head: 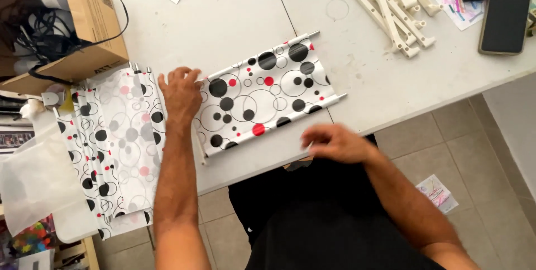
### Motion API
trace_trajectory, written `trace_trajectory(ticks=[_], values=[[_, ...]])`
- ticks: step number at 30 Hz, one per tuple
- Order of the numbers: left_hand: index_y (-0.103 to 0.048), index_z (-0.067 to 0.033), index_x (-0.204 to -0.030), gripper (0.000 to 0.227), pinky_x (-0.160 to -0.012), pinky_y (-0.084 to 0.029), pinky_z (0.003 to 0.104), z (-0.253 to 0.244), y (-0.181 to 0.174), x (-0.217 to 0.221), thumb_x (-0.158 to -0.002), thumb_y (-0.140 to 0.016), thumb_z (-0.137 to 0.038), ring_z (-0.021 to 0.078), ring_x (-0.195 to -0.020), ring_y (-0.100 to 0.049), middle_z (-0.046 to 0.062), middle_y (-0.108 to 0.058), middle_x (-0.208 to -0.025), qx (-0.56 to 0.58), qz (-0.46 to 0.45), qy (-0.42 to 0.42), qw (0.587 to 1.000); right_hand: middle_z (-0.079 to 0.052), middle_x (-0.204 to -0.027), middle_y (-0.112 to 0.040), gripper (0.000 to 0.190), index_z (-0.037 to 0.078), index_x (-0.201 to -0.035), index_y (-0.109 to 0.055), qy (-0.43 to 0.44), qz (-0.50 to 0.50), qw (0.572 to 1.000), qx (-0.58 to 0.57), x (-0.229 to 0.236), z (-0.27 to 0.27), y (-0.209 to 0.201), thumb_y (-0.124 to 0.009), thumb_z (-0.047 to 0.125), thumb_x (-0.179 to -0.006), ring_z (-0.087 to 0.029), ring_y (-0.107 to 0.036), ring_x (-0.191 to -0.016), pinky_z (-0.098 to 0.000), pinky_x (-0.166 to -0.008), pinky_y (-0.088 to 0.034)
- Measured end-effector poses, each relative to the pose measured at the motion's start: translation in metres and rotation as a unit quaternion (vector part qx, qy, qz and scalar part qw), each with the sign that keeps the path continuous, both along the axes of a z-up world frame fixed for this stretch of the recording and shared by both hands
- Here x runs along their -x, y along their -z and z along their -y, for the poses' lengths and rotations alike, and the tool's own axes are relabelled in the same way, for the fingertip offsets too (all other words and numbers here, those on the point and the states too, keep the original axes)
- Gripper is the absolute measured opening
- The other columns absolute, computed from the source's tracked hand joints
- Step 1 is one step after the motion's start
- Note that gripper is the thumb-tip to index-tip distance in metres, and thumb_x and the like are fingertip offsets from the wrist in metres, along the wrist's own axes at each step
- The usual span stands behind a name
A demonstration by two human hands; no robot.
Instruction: Assembling fabric shelves for a display rack by sliding plastic support poles through the fabric sleeves.
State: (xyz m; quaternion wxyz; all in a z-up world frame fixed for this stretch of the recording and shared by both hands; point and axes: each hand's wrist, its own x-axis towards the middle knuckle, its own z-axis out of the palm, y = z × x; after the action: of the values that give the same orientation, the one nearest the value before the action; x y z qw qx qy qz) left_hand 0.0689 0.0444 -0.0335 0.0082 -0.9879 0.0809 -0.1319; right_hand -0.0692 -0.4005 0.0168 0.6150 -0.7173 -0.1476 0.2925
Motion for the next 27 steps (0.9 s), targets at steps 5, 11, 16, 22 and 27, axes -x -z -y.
trace_trajectory(ticks=[5,11,16,22,27], values=[[-0.065,-0.0162,-0.13,0.041,-0.114,-0.028,0.058,0.088,-0.027,0.046,-0.092,-0.077,-0.025,0.0306,-0.127,-0.055,0.01,-0.061,-0.129,0.137,0.022,0.019,0.99,-0.009,-0.099,-0.075,0.03,0.011,-0.119,-0.072,0.269,0.129,0.946,0.128,-0.066,0.08,-0.013,-0.08,0.013,-0.091,-0.021,-0.072,-0.086,-0.0339,-0.081,-0.058],[-0.064,-0.0195,-0.129,0.049,-0.115,-0.028,0.063,0.198,-0.017,0.124,-0.086,-0.076,-0.04,0.0295,-0.133,-0.054,0.008,-0.059,-0.138,0.228,-0.047,0.147,0.961,-0.008,-0.104,-0.067,0.042,0.007,-0.122,-0.071,0.374,0.359,0.781,0.349,-0.151,0.148,0.024,-0.09,0.02,-0.087,-0.023,-0.067,-0.09,-0.0338,-0.074,-0.058],[-0.058,-0.019,-0.139,0.054,-0.117,-0.024,0.057,0.222,0.009,0.142,-0.089,-0.069,-0.039,0.0284,-0.139,-0.05,0.01,-0.057,-0.143,0.202,-0.02,0.157,0.967,-0.006,-0.099,-0.065,0.049,0.008,-0.12,-0.07,0.374,0.367,0.734,0.432,-0.192,0.16,0.061,-0.093,0.027,-0.082,-0.029,-0.068,-0.094,-0.0422,-0.085,-0.056],[-0.062,-0.0115,-0.132,0.043,-0.118,-0.026,0.053,0.224,-0.02,0.147,-0.092,-0.065,-0.026,0.031,-0.138,-0.051,0.013,-0.06,-0.144,0.229,-0.037,0.156,0.96,-0.022,-0.102,-0.068,0.028,-0.003,-0.117,-0.074,0.382,0.4,0.718,0.423,-0.172,0.134,0.036,-0.062,0.011,-0.096,-0.043,-0.063,-0.091,-0.0552,-0.078,-0.05],[-0.063,-0.0096,-0.128,0.04,-0.115,-0.028,0.053,0.224,-0.021,0.141,-0.092,-0.064,-0.026,0.032,-0.135,-0.053,0.014,-0.062,-0.141,0.235,-0.021,0.16,0.959,0.0,-0.089,-0.049,0.034,0.006,-0.139,-0.054,0.486,0.092,0.869,0.004,-0.125,0.081,-0.012,-0.05,0.007,-0.106,-0.011,-0.053,-0.07,-0.0255,-0.066,-0.049]])
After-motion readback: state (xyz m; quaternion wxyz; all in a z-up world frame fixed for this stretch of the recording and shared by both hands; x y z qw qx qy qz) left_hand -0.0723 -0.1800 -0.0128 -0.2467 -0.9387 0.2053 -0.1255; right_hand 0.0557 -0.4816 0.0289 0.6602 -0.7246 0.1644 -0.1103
